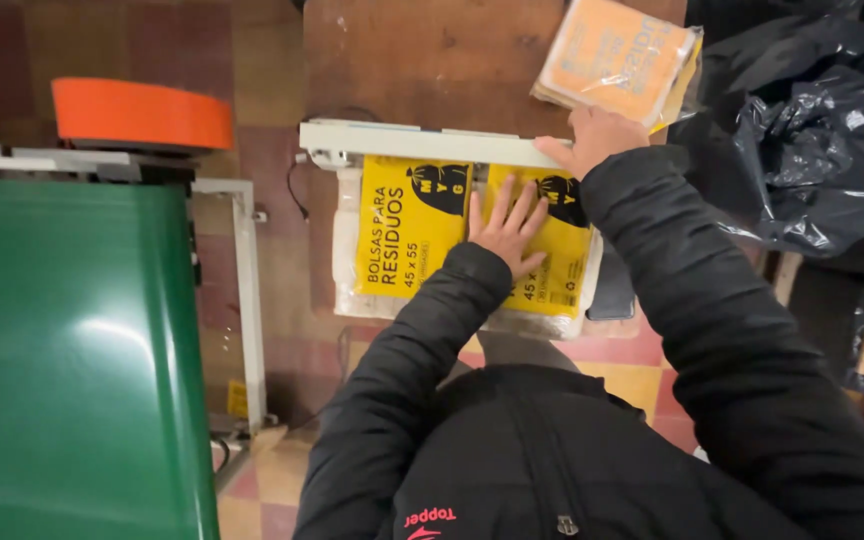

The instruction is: Folding plastic trash bags and inserting them into printed plastic sleeves, then sealing the package with a heat sealer.

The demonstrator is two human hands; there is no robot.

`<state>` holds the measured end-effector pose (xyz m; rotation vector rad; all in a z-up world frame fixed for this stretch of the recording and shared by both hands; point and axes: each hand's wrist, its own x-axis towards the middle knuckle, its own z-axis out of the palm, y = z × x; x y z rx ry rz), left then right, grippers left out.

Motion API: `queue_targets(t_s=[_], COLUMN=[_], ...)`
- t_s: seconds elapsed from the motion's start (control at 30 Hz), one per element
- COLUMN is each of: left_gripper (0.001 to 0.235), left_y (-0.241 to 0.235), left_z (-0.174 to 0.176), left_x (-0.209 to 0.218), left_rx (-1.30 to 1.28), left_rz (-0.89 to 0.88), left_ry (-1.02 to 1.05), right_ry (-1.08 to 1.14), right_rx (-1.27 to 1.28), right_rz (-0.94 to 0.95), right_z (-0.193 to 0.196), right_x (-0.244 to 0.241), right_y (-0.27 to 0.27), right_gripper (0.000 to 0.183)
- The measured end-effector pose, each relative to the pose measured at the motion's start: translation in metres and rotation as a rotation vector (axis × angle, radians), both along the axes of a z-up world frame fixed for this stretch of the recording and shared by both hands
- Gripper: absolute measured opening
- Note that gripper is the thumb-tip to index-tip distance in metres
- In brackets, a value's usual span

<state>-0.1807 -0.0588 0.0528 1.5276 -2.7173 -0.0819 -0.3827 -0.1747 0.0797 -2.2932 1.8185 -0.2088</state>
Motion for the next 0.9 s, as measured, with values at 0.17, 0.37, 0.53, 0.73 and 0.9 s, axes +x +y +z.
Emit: queue_targets(t_s=[0.17, 0.37, 0.53, 0.73, 0.9], left_gripper=[0.091, 0.068, 0.024, 0.085, 0.094], left_y=[-0.001, 0.001, -0.024, -0.006, -0.004], left_z=[-0.001, 0.009, -0.012, 0.006, 0.021], left_x=[0.0, 0.004, 0.063, 0.077, 0.068], left_rx=[-0.001, -0.011, -0.002, -0.283, -0.193], left_rz=[0.003, -0.024, 0.331, 0.628, 0.716], left_ry=[-0.012, 0.168, 0.069, 0.101, 0.119], right_ry=[-0.213, -0.27, -0.303, -0.299, -0.296], right_rx=[-0.128, -0.1, -0.056, -0.074, -0.118], right_rz=[0.04, 0.044, 0.02, 0.032, 0.06], right_z=[-0.042, -0.039, -0.04, -0.048, -0.045], right_x=[-0.003, -0.006, -0.003, -0.004, -0.007], right_y=[-0.007, -0.007, -0.005, -0.001, -0.004], right_gripper=[0.061, 0.062, 0.062, 0.063, 0.058])
